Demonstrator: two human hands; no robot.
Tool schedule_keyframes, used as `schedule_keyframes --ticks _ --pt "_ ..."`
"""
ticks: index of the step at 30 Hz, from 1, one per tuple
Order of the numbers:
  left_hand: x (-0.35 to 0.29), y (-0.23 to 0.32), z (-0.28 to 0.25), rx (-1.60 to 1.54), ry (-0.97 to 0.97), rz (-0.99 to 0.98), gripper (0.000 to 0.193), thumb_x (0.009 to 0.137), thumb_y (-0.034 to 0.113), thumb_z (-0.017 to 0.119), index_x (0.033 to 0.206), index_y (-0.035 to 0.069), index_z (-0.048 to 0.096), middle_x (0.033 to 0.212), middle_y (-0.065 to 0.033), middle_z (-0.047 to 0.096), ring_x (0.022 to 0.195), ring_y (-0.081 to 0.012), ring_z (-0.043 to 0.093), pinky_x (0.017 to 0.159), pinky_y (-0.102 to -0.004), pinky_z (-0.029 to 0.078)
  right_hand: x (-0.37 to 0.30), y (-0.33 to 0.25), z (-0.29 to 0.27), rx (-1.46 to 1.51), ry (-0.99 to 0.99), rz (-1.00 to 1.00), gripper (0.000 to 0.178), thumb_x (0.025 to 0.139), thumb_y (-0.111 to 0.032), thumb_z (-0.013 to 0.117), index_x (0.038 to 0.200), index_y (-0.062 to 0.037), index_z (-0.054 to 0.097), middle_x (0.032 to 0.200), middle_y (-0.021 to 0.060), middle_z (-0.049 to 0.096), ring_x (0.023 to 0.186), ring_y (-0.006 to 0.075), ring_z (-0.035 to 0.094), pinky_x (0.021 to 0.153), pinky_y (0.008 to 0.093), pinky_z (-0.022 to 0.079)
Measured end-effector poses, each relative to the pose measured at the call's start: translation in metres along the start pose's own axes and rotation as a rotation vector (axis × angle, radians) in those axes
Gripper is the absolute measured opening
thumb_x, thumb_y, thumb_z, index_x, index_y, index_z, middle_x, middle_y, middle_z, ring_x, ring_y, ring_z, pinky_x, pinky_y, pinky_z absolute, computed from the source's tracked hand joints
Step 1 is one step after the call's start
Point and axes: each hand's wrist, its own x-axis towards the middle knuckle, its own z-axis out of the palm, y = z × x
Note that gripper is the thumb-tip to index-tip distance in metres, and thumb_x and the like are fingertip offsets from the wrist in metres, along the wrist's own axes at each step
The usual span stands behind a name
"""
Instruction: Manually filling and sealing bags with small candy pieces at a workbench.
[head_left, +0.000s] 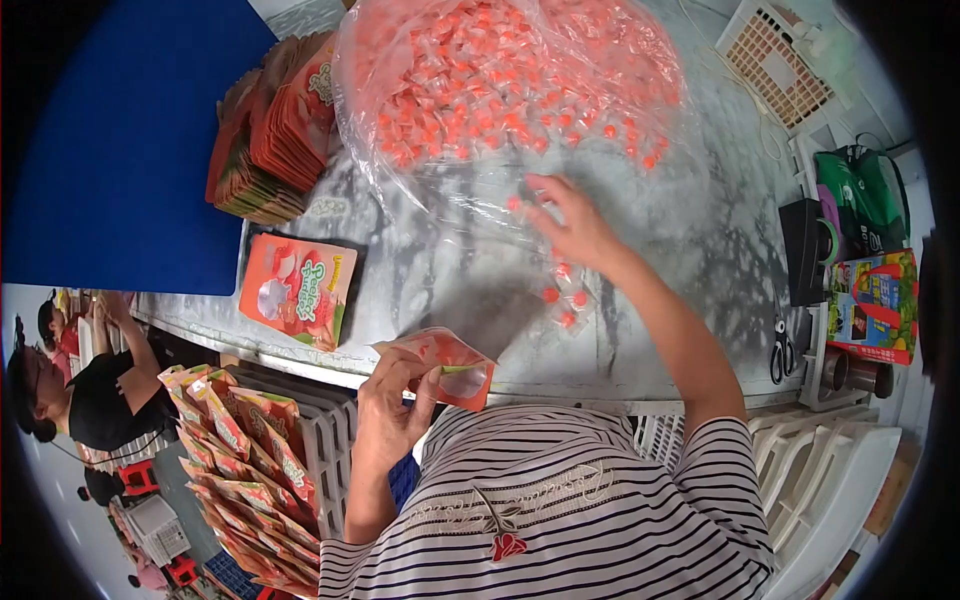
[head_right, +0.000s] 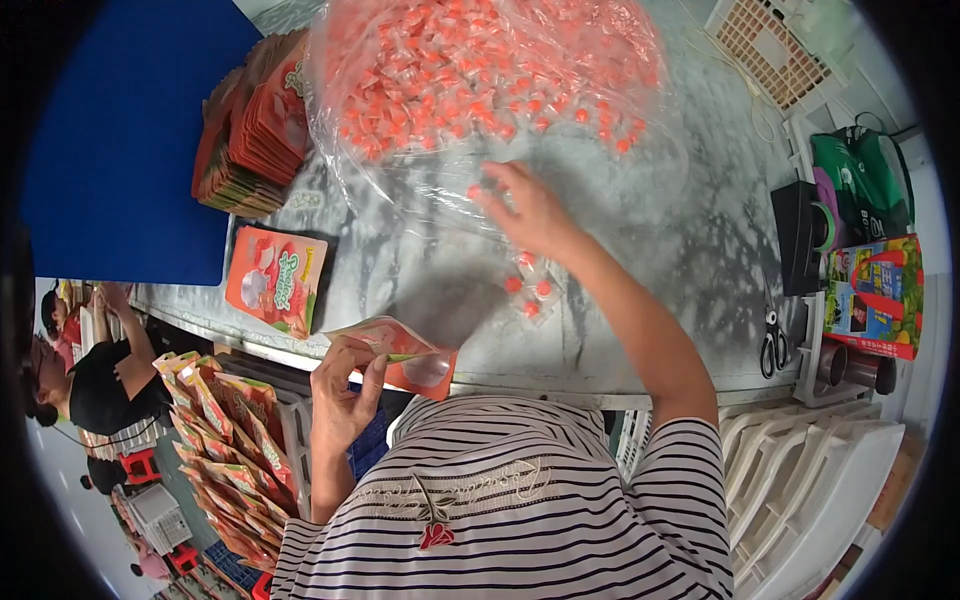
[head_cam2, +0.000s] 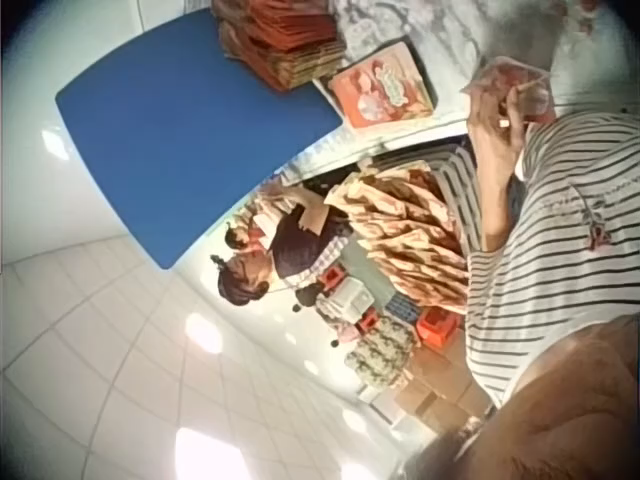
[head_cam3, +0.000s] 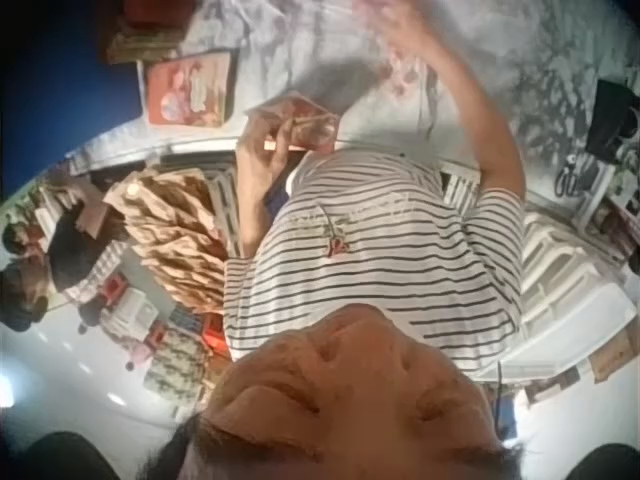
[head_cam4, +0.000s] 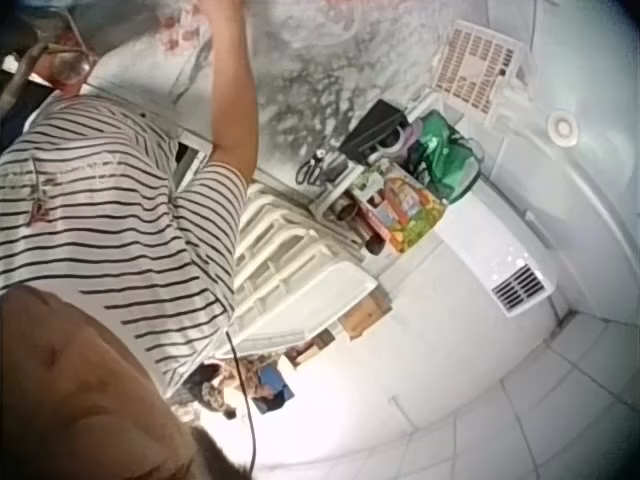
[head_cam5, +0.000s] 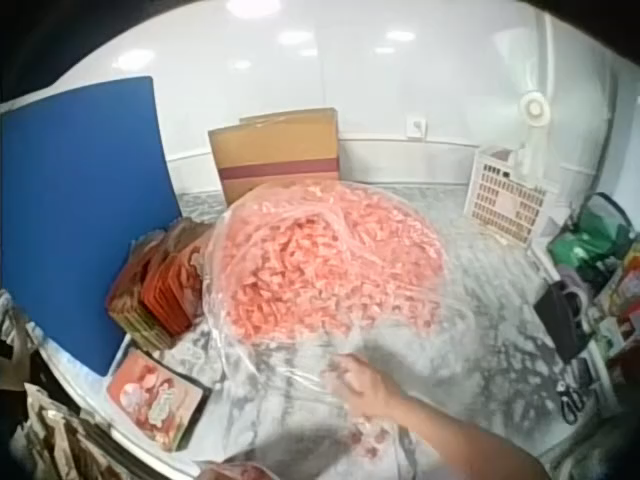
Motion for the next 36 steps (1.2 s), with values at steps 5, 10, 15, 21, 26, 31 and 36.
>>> schedule_keyframes --ticks 5,10,15,21,26,31,36 --pt "0.009 -0.006 0.005 0.033 -0.015 0.141 0.007 0.084 0.002 0.066 0.084 -0.004 0.063 0.079 -0.0134 0.061 0.067 -0.0222 0.061 0.06 -0.0295 0.048 -0.029 0.023 -0.029 -0.026 -0.196 0.199 0.054 0.087 -0.026 0.065 0.134 -0.0048 0.048 0.13 0.0149 0.051 0.118 0.0283 0.051 0.097 0.0371 0.042" --pt "0.009 -0.003 0.006 -0.001 -0.027 0.072 0.007 0.084 0.003 0.066 0.084 -0.004 0.064 0.075 -0.0124 0.061 0.069 -0.0216 0.059 0.064 -0.0299 0.047 -0.07 0.002 -0.009 -0.339 -0.333 -0.054 0.077 0.074 -0.045 0.073 0.137 -0.0086 0.047 0.143 0.0172 0.037 0.135 0.0368 0.028 0.112 0.0474 0.025" --pt "0.016 -0.003 0.007 0.008 -0.05 0.116 0.006 0.082 -0.001 0.067 0.08 -0.004 0.061 0.077 -0.0119 0.06 0.068 -0.0209 0.059 0.062 -0.0288 0.046 -0.114 0.006 0.017 -0.526 -0.27 -0.336 0.063 0.071 -0.041 0.075 0.123 -0.0106 0.058 0.136 0.0166 0.043 0.128 0.0367 0.035 0.106 0.0484 0.033" --pt "0.028 0.002 0.01 0.032 -0.101 0.205 0.006 0.083 0.0 0.067 0.084 -0.004 0.062 0.083 -0.0124 0.061 0.065 -0.0205 0.06 0.057 -0.0292 0.047 -0.115 0.018 0.013 -0.668 -0.041 -0.381 0.022 0.076 -0.024 0.073 0.087 -0.0073 0.063 0.1 0.0086 0.06 0.08 0.02 0.059 0.053 0.0269 0.047" --pt "0.036 -0.004 0.021 0.132 -0.177 0.221 0.01 0.085 0.006 0.067 0.088 -0.002 0.062 0.091 -0.0144 0.063 0.07 -0.029 0.063 0.06 -0.0329 0.051 -0.072 -0.028 0.001 0.409 0.139 0.374 0.015 0.095 -0.017 0.058 0.089 -0.0041 0.062 0.071 0.0006 0.059 0.055 0.0024 0.044 0.047 0.0212 0.037" --pt "0.044 0.0 0.027 0.126 -0.208 0.21 0.01 0.085 0.007 0.066 0.088 -0.001 0.062 0.095 -0.0158 0.063 0.076 -0.0327 0.064 0.064 -0.0363 0.052 -0.046 -0.116 0.017 0.939 0.03 0.333 0.017 0.096 -0.018 0.057 0.106 -0.0043 0.058 0.08 0.0018 0.062 0.057 0.0028 0.046 0.047 0.019 0.035" --pt "0.046 0.006 0.029 0.082 -0.331 0.368 0.01 0.084 0.007 0.063 0.092 0.0 0.063 0.095 -0.015 0.059 0.088 -0.0332 0.061 0.074 -0.0413 0.051 -0.036 -0.103 0.043 0.437 0.058 -0.011 0.024 0.098 -0.019 0.052 0.116 -0.0024 0.05 0.087 0.0087 0.062 0.071 0.0147 0.057 0.067 0.0293 0.048"
